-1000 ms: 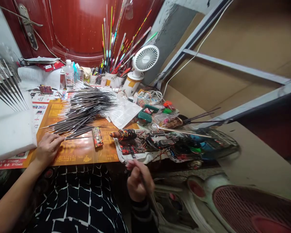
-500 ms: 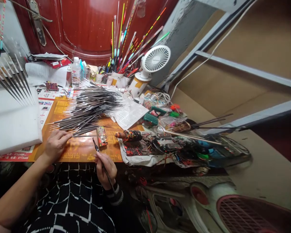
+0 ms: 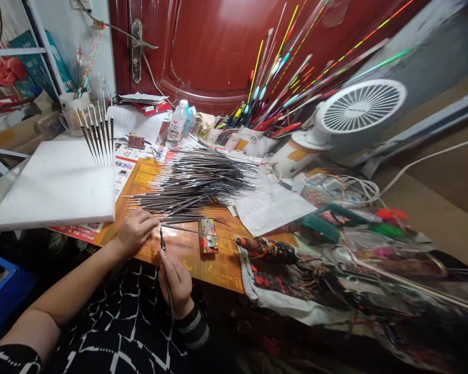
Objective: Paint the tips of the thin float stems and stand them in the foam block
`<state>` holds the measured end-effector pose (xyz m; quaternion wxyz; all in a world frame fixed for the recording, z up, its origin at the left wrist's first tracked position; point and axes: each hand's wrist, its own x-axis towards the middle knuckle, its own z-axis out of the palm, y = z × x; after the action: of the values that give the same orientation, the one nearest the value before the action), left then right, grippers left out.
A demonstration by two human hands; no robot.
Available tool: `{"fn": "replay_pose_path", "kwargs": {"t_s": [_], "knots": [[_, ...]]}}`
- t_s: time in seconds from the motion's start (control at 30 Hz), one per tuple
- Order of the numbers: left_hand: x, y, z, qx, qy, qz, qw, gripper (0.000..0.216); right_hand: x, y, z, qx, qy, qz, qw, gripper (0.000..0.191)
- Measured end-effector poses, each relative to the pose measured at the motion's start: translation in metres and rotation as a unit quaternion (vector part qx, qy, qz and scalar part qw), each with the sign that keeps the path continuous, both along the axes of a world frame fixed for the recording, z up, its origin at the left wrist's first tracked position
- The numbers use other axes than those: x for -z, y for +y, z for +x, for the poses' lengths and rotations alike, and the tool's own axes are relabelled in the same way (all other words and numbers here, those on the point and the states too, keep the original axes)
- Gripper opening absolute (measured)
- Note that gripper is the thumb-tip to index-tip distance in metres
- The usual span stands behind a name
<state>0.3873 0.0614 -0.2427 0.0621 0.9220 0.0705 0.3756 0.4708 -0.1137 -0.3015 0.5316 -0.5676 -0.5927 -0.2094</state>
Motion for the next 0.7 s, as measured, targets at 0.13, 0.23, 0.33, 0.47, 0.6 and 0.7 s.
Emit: {"fn": "replay_pose_path", "kwargs": {"t_s": [0.13,0.23,0.33,0.47,0.6,0.7], "knots": [[0.001,0.000,0.000,0.008,-0.016,-0.003,1.000,0.017,0.001,-0.001,-0.001,0.017,-0.018,-0.018,1.000,0.059],[0.000,0.000,0.000,0.010,-0.009,-0.006,1.000,0.016,0.002,-0.002,-0.001,0.022,-0.022,-0.024,0.999,0.059],[0.001,0.000,0.000,0.008,-0.004,-0.010,1.000,0.016,0.004,-0.002,-0.002,0.020,-0.018,-0.031,0.999,0.059],[0.001,0.000,0.000,0.010,-0.012,-0.011,1.000,0.015,0.008,-0.002,-0.003,0.027,-0.016,-0.031,0.999,0.058],[0.001,0.000,0.000,0.011,-0.007,-0.018,1.000,0.016,0.013,-0.002,-0.004,0.038,-0.008,-0.031,0.999,0.059],[0.001,-0.001,-0.001,0.009,-0.005,-0.016,1.000,0.017,0.015,-0.001,-0.003,0.037,-0.009,-0.031,0.999,0.058]]}}
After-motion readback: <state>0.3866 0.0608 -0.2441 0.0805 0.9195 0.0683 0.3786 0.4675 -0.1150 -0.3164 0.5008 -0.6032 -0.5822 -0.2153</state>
